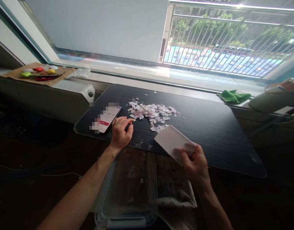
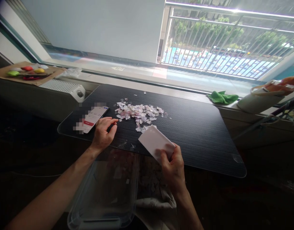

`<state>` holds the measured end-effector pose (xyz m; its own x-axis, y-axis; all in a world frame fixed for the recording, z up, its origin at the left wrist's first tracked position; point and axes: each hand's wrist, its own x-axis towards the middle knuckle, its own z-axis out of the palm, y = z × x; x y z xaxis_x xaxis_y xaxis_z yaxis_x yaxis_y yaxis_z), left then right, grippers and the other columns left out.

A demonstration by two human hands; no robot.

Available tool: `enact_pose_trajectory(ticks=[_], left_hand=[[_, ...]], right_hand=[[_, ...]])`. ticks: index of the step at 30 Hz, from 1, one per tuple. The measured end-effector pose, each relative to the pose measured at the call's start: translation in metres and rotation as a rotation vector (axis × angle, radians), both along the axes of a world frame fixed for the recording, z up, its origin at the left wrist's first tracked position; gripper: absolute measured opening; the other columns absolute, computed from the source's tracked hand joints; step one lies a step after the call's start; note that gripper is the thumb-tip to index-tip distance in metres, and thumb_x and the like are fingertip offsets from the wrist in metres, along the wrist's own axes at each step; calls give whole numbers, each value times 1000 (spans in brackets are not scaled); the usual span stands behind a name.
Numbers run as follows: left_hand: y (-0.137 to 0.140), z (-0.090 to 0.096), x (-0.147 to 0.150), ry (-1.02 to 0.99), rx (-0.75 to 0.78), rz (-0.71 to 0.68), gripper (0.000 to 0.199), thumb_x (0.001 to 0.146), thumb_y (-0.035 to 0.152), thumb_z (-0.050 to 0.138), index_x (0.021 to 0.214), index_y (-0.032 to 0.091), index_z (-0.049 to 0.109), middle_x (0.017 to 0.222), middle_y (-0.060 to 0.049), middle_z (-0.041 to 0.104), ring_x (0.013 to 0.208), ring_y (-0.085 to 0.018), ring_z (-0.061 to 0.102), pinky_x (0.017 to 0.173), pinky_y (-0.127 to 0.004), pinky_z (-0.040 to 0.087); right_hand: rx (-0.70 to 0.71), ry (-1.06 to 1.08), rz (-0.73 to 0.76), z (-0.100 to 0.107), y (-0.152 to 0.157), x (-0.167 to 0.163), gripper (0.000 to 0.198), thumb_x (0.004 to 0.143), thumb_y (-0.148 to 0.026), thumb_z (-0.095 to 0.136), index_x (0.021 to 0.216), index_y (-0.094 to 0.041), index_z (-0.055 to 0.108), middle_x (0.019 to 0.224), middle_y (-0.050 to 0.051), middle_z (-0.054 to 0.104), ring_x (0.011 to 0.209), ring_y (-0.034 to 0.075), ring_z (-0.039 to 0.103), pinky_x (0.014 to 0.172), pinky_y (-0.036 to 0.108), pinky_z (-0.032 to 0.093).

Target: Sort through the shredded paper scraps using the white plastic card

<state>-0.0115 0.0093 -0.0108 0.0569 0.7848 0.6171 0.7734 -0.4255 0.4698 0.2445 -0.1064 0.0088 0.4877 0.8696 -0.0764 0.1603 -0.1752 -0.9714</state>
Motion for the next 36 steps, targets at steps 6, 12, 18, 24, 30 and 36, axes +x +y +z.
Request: enact_pose_trajectory(ticks=[6,12,18,24,30,36], left_hand=[[-1,2,0,-9,-36,-10,23,87,25,49,97,21,70,92,-6,72,106,-26,61,101,-45,44],[-1,3,0,-1,-45,-2,23,87,25,49,96,21,69,92,-6,72,105,-26,61,100,-44,44],[0,0,0,5,-9,-8,23,88,25,48,97,20,68,92,-7,71,105,-25,61,100,-44,44],[0,1,-1,9,-30,-6,22,88,25,48,98,21,68,92,-6,71,106,-26,61,101,-44,44],[-1,2,0,-11,-30,-7,23,88,26,48,97,21,69,92,-7,71,106,-26,61,101,-44,44],[-1,3,1,-24,-45,-2,23,88,26,48,96,22,69,91,-6,71,106,-26,61,101,-44,44]], right_hand=[[-39,-2,129,2,-7,-17,40,78,-49,66,106,-22,56,85,3,69,75,22,66,69,36,56],[-3,-3,49,7,-3,1,42,76,-46,70,106,-22,55,82,1,68,72,20,66,65,32,55],[-22,24,126,5,-5,-8,36,76,-45,68,101,-22,55,81,0,68,71,19,64,66,31,53],[-28,27,170,7,-9,-21,34,78,-45,65,102,-23,56,84,1,69,73,20,63,68,32,52],[-34,30,133,14,-9,-16,39,77,-47,67,104,-23,55,82,0,68,72,20,64,66,31,52],[-35,26,186,12,-6,-17,33,75,-43,66,99,-22,57,81,1,68,71,19,62,65,31,51]])
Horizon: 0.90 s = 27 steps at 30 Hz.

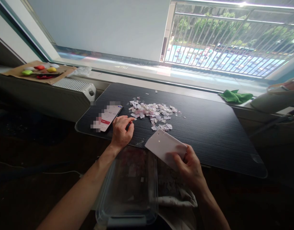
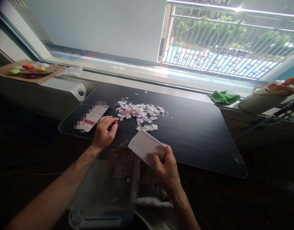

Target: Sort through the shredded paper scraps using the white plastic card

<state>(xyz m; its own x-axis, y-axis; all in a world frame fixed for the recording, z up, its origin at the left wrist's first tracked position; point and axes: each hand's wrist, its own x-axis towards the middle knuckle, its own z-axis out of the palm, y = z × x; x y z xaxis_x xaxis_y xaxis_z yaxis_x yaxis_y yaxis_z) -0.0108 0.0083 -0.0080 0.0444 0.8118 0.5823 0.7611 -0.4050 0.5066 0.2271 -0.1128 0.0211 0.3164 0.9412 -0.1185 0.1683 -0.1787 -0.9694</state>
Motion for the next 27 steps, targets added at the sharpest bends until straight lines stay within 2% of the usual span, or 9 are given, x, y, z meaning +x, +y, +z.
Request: enact_pose_trajectory(ticks=[11,17,27], left_hand=[[0,0,0,29,-10,5,23,88,26,48,97,22,69,93,-6,71,106,-25,60,101,-44,43],[0,0,0,35,-6,4,23,88,26,48,97,22,68,93,-6,71,106,-25,61,101,-44,44],[0,-1,0,18,6,5,23,88,26,48,96,21,68,92,-6,71,105,-26,61,100,-44,44]], right_hand=[[-8,-71,46,2,2,-2,32,77,-41,63,101,-22,58,79,-1,66,67,18,59,62,30,48],[-20,-146,10,6,5,5,37,75,-40,64,107,-23,56,77,-2,64,63,17,56,59,29,46],[-17,-32,206,7,26,2,28,76,-36,60,99,-21,58,75,-3,62,65,16,57,62,28,46]])
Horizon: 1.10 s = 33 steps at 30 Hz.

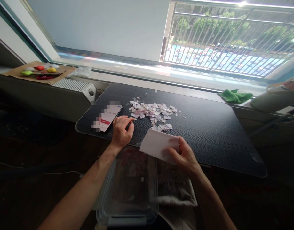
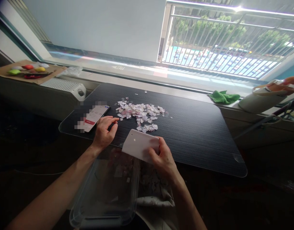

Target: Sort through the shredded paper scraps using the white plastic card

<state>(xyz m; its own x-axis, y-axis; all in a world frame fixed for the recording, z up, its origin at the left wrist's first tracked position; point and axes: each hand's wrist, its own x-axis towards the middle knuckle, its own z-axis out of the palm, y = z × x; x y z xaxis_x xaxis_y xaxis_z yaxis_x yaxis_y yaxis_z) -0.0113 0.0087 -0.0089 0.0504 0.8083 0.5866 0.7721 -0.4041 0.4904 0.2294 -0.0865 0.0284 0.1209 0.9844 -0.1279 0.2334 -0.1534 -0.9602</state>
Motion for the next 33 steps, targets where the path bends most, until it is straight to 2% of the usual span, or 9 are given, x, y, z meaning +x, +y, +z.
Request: enact_pose_trajectory(ticks=[6,11,12,14,16,19,23,27,33], left_hand=[[0,0,0,17,9,-4,23,89,26,48,97,21,68,93,-6,72,106,-25,61,100,-43,44],[0,-1,0,17,43,1,24,89,26,47,96,19,69,92,-6,73,104,-25,62,98,-44,45],[0,-1,0,22,47,-2,24,89,26,47,96,19,69,92,-6,73,104,-25,62,98,-44,45],[0,-1,-1,32,52,-10,24,89,27,47,96,19,69,91,-6,73,103,-25,63,98,-44,45],[0,-1,-1,33,56,-17,24,89,27,47,96,19,69,89,-6,73,103,-25,63,98,-44,45],[0,-1,-1,37,63,-32,24,90,28,48,97,19,69,89,-7,72,104,-27,62,98,-46,45],[1,-1,-3,40,73,-44,24,90,28,48,96,19,69,91,-8,72,104,-28,62,98,-47,44],[-2,4,-5,41,92,-49,23,89,27,49,97,19,69,91,-8,70,105,-28,61,99,-48,44],[-28,23,34,236,114,-179,25,91,23,50,108,21,68,100,-6,67,118,-28,56,116,-57,24]], right_hand=[[59,-139,-70,4,3,14,31,76,-34,61,104,-20,56,73,-4,62,60,14,56,56,25,46],[83,-307,233,13,-17,1,27,82,-27,57,108,-22,58,67,-4,64,54,14,58,53,23,46],[108,-316,241,15,-21,1,27,83,-26,56,110,-23,58,69,-3,67,56,14,62,55,23,48],[177,-334,108,19,-27,6,27,86,-27,53,113,-24,57,80,0,73,66,16,70,62,25,52],[232,-401,-124,21,-24,19,29,89,-32,53,117,-25,55,90,4,76,74,20,73,67,29,55],[245,-576,-335,22,-8,43,36,87,-41,55,118,-23,56,84,6,75,69,25,72,65,36,55],[240,-637,-349,20,11,58,39,86,-42,52,120,-22,56,83,7,73,70,27,70,67,39,53],[199,-544,-285,18,5,58,37,85,-40,52,118,-24,56,87,6,73,74,26,70,70,39,53],[200,-486,-346,17,4,61,40,84,-41,54,120,-23,54,80,4,68,68,23,65,69,38,52]])
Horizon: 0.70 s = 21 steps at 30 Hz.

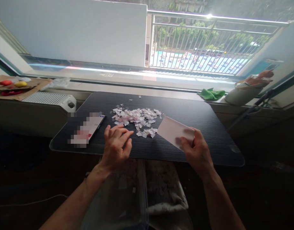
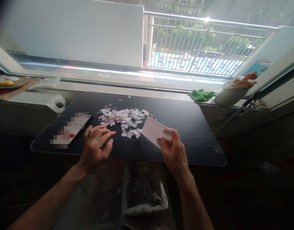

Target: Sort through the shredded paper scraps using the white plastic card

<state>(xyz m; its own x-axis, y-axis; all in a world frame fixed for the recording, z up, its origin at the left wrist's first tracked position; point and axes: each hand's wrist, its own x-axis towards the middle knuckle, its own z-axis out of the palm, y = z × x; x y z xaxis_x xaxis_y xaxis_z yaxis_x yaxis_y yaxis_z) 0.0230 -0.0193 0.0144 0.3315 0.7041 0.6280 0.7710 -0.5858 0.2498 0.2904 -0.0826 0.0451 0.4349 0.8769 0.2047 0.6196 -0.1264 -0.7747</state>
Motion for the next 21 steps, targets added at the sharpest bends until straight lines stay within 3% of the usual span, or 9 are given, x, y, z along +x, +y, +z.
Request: enact_pose_trajectory(ticks=[6,14,21], left_hand=[[2,-2,48,211,-153,-143,35,91,24,49,124,22,62,118,-11,61,128,-31,47,115,-63,23],[-10,3,33,271,-151,-172,26,93,25,47,103,21,70,119,-13,61,131,-33,45,113,-68,25],[-10,3,40,298,-163,-183,30,92,23,49,117,20,66,120,-14,61,131,-34,46,112,-69,27]], right_hand=[[-33,15,54,0,7,-3,40,84,-40,53,120,-22,54,84,4,68,69,23,63,68,37,50],[-86,10,77,9,-12,9,39,82,-42,57,117,-23,56,83,3,70,68,21,65,67,35,51],[-54,-26,59,5,-2,-5,41,84,-39,52,121,-21,55,85,5,71,70,23,65,68,36,50]])
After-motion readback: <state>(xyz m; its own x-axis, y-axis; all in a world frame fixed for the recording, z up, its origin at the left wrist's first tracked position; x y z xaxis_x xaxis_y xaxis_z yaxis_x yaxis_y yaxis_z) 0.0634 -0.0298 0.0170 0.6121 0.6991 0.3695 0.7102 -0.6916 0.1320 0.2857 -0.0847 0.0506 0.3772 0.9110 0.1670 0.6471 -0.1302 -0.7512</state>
